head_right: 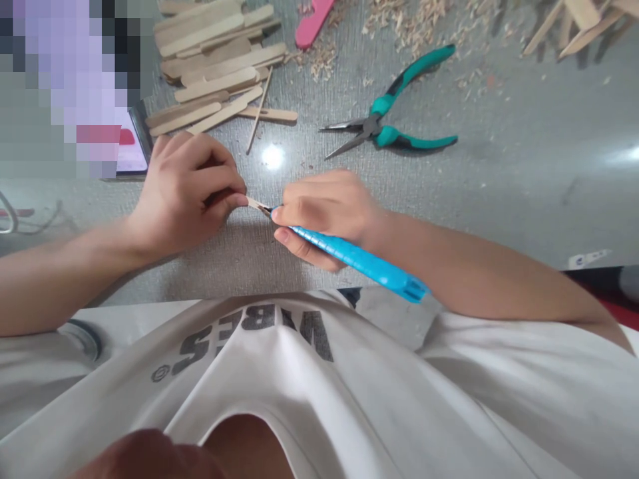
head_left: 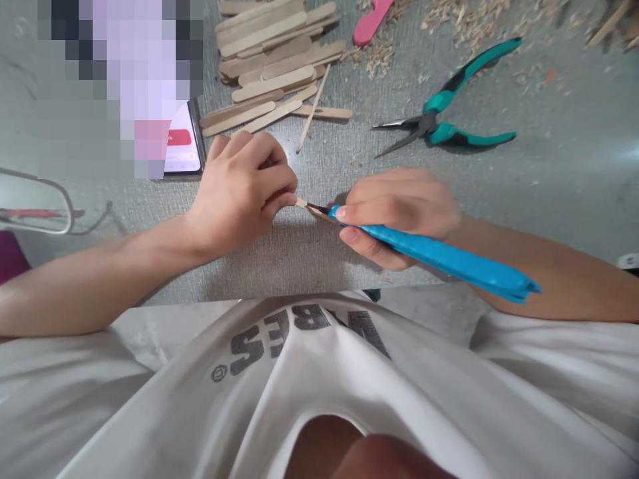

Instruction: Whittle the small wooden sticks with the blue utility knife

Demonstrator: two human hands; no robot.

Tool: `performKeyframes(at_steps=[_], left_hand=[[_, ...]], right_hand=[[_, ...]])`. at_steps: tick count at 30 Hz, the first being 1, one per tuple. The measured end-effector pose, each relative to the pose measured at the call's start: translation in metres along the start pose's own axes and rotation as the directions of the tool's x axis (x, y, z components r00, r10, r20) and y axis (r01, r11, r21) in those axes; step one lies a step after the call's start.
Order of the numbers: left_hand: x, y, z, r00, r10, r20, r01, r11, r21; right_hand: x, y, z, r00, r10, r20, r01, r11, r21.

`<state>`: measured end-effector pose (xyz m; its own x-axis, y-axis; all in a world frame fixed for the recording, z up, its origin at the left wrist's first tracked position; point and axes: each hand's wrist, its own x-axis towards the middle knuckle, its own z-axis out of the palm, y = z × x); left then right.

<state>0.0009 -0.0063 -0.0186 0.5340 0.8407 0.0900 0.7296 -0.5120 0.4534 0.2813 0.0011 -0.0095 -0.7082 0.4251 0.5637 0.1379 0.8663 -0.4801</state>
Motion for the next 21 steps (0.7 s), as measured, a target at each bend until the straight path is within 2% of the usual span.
performKeyframes(at_steps=[5,9,13,16,21], left_hand=[[-0.002,-0.001,0.0,1.0,0.011,-0.022,-0.011,0.999,-0.033],[-0.002,-0.003,0.0,0.995,0.076,-0.058,-0.075,0.997,0.022],[-0.002,-0.003,-0.001,0.982,0.154,-0.107,-0.149,0.988,0.049],[-0.002,-0.002,-0.003,0.977,0.192,-0.096,-0.19,0.981,0.035],[-0.002,-0.001,-0.004,0.98,0.18,-0.086,-0.179,0.984,0.014]], right_hand=[[0.006,-0.002,-0.001,0.999,0.022,0.039,-0.022,1.0,0.001],[0.005,0.0,0.003,0.999,0.011,0.034,-0.011,1.0,0.005],[-0.005,0.006,0.01,1.0,-0.027,-0.016,0.027,0.999,-0.021],[-0.009,0.01,0.012,0.995,-0.075,-0.073,0.072,0.997,-0.04],[-0.006,0.007,0.009,0.983,-0.163,-0.084,0.155,0.983,-0.101]])
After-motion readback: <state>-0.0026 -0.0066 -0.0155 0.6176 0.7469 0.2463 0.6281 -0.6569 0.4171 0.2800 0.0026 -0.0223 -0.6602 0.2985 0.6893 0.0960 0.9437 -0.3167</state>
